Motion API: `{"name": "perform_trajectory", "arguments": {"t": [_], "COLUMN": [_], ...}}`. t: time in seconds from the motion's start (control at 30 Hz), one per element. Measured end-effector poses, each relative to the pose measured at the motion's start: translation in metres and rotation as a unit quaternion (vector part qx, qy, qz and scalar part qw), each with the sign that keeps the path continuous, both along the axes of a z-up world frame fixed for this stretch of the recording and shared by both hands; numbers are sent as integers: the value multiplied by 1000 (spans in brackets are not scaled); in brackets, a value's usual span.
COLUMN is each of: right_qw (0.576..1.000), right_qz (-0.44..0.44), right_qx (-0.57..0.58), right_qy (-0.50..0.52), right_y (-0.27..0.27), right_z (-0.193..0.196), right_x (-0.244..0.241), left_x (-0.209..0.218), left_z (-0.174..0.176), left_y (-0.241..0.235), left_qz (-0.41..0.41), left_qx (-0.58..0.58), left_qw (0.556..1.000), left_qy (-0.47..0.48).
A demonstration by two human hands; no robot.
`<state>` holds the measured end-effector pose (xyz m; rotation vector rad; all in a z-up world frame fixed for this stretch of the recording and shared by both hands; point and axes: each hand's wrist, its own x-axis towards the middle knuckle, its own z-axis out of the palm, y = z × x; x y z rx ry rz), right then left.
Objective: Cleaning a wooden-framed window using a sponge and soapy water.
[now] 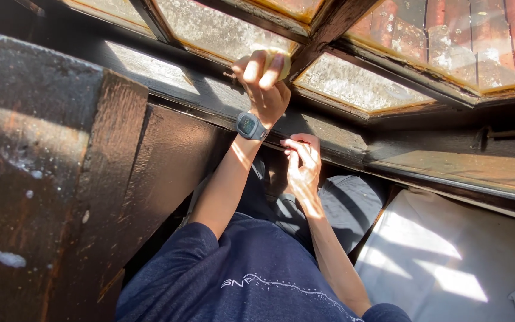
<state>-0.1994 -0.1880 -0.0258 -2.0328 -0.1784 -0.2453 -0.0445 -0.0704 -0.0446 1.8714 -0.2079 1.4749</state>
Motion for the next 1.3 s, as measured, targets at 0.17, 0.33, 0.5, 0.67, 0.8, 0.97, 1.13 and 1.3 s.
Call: {"name": "perform_trajectory", "arguments": {"t": [0.17, 0.33, 0.5, 0.67, 0.8, 0.97, 1.13, 1.3], "right_qw": [1000, 997, 982, 936, 927, 964, 975, 965], "right_qz": [2, -34, 0, 110, 106, 50, 90, 196], "right_qx": [14, 30, 171, 328, 357, 261, 199, 174], "right_qy": [24, 65, 80, 68, 49, 2, -30, 0], "right_y": [-4, -25, -47, -63, -59, -56, -31, -8], "right_z": [0, 4, 45, 95, 133, 134, 177, 282], "right_x": [-9, -34, -67, -109, -122, -107, -94, -102], "left_x": [-18, -38, -143, -234, -261, -281, -285, -292], "left_z": [-33, 24, 99, 118, 131, 151, 198, 282], "left_y": [6, -13, -31, -49, -43, -26, -25, -12], "left_qz": [-3, -15, -112, -253, -284, -393, -245, -132], "left_qx": [46, -277, -236, -152, -84, -189, -253, -148], "left_qw": [998, 959, 956, 935, 938, 873, 891, 961], "left_qy": [48, 54, 130, 196, 183, 218, 286, 193]}}
